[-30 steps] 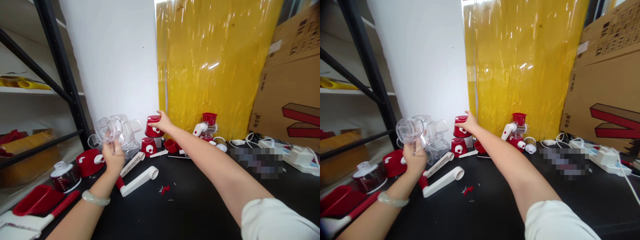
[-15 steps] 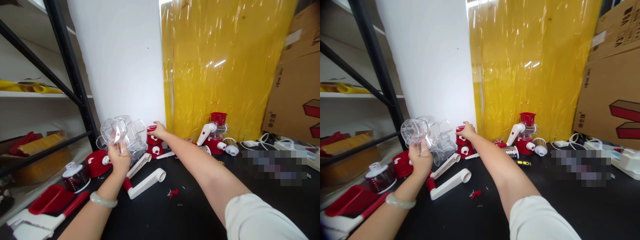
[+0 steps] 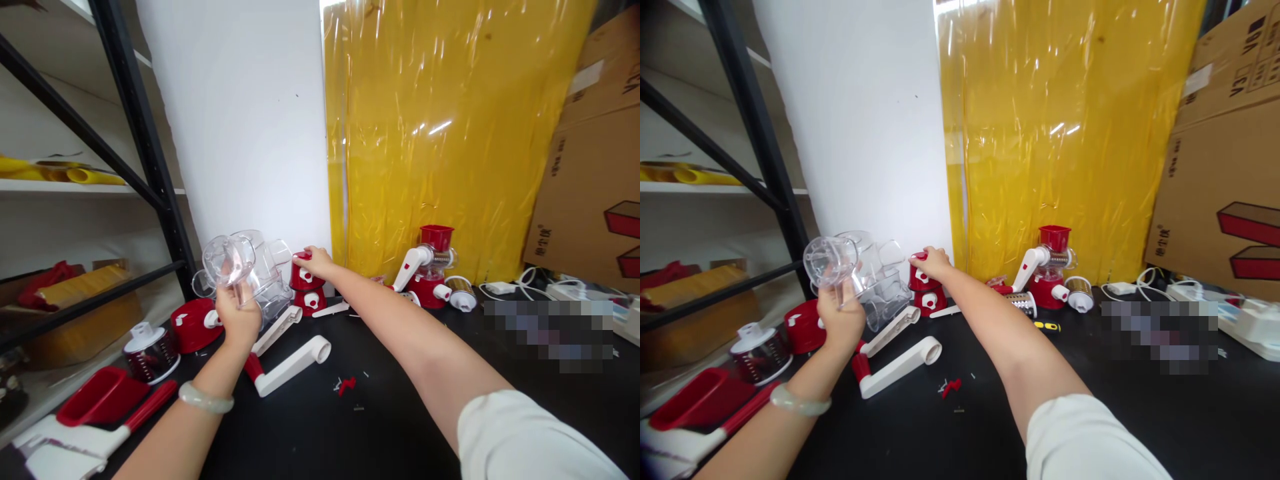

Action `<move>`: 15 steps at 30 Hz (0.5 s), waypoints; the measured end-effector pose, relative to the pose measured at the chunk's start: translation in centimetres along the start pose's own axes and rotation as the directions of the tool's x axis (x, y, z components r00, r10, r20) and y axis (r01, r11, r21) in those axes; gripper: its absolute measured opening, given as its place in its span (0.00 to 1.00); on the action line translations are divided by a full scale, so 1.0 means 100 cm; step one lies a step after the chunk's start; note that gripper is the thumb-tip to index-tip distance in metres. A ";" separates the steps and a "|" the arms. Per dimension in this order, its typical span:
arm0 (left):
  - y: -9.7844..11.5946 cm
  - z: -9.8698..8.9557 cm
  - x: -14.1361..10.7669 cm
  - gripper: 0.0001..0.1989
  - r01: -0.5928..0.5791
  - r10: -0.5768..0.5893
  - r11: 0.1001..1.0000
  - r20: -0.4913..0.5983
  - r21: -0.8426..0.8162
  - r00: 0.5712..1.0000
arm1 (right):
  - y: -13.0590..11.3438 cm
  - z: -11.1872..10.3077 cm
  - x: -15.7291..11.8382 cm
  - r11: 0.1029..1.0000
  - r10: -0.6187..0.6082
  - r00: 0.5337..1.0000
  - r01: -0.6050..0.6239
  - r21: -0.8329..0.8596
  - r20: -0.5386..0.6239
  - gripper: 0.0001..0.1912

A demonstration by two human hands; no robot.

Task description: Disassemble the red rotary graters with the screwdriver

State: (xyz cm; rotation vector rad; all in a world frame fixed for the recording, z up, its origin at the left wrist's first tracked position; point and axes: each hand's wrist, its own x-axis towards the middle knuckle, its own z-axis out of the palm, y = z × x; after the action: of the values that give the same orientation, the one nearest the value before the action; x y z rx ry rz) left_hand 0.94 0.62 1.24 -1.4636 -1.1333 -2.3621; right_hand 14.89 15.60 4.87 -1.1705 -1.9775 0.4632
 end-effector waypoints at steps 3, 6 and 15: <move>-0.002 0.000 0.001 0.27 0.007 -0.007 1.000 -0.002 0.018 1.000 | -0.005 -0.016 -0.006 0.998 -0.066 0.996 0.067 0.004 -0.053 0.33; 0.001 -0.001 0.003 0.25 0.039 -0.040 0.999 0.031 0.033 0.999 | -0.010 -0.045 -0.024 0.981 -0.189 0.971 0.192 0.001 -0.144 0.29; 0.058 0.013 -0.041 0.19 -0.001 -0.064 0.994 0.604 0.107 0.794 | 0.022 -0.129 -0.157 0.728 -0.679 0.730 0.683 -0.055 0.083 0.54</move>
State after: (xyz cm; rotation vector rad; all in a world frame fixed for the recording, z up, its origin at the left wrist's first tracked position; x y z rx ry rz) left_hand 6.73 -3.63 1.27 -2.2663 -1.3788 -1.8370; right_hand 30.41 2.37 4.73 -0.3901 -2.3148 0.0214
